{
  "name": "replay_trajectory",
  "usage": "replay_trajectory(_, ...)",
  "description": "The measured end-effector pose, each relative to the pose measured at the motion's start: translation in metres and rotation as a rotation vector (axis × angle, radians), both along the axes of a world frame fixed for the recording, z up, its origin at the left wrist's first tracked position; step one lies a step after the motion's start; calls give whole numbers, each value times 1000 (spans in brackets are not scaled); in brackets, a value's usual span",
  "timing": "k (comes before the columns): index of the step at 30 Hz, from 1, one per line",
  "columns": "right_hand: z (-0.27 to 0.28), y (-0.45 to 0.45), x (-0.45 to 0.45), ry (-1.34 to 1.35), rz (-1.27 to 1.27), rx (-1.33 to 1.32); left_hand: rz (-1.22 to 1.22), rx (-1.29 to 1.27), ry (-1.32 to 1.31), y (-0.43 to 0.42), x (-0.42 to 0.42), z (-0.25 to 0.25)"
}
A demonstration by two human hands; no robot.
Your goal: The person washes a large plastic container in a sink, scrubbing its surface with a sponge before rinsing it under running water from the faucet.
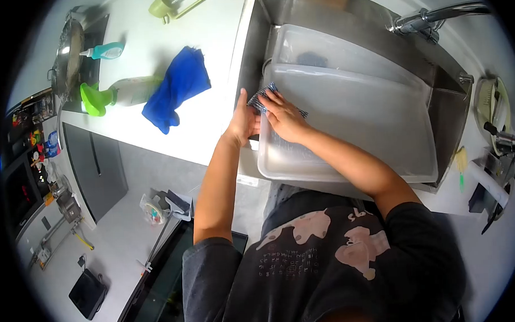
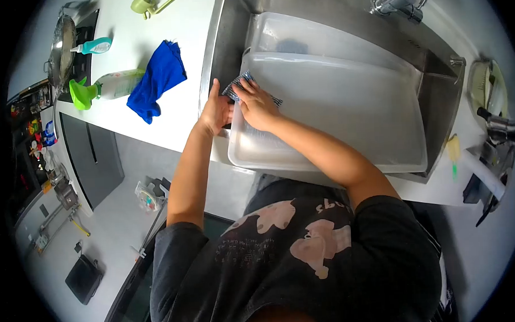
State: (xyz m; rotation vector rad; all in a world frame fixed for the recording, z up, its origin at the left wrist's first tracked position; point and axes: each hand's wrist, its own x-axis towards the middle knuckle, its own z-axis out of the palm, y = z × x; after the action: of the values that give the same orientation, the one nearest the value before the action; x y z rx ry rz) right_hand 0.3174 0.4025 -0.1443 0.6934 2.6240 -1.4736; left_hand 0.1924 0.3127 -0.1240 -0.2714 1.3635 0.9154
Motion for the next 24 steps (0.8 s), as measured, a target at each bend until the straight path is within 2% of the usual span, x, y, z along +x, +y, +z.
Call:
replay_trajectory(5, 15, -9, 9, -8, -6, -10, 49, 114, -203, 2, -13, 1)
replay_trajectory(7, 24, -21, 23, 38, 28, -45, 74, 49, -176, 2, -15, -6)
replay_trajectory(9, 36, -30, 39, 86, 58, -76, 52, 120, -173, 0, -12, -20)
replay_trajectory(10, 47, -35, 48, 154, 101, -74, -51, 108, -159, 0, -11, -12)
replay_trajectory(13, 79, -46, 67, 219, 144, -65, -94, 105, 74, 5, -1, 12)
replay_trajectory(15, 87, -45, 80, 200, 243, -192, -93, 111, 208, 9, 8, 13)
replay_trajectory(17, 93, -40, 98, 187, 207, -212, -101, 108, 343, 14, 15, 1)
replay_trajectory(19, 93, -31, 123, 141, 307, -256, -167, 95, 584, 19, 21, -17)
replay_trajectory(21, 81, -14, 155, 171, 255, -233, -186, 44, 633, 23, 28, -23)
replay_trajectory(23, 95, 18, 185, 27, 207, -276, -203, -19, 692, 25, 29, -21)
replay_trajectory(24, 91, 33, 203, -29, 181, -183, -207, -21, 682, 24, 29, -20)
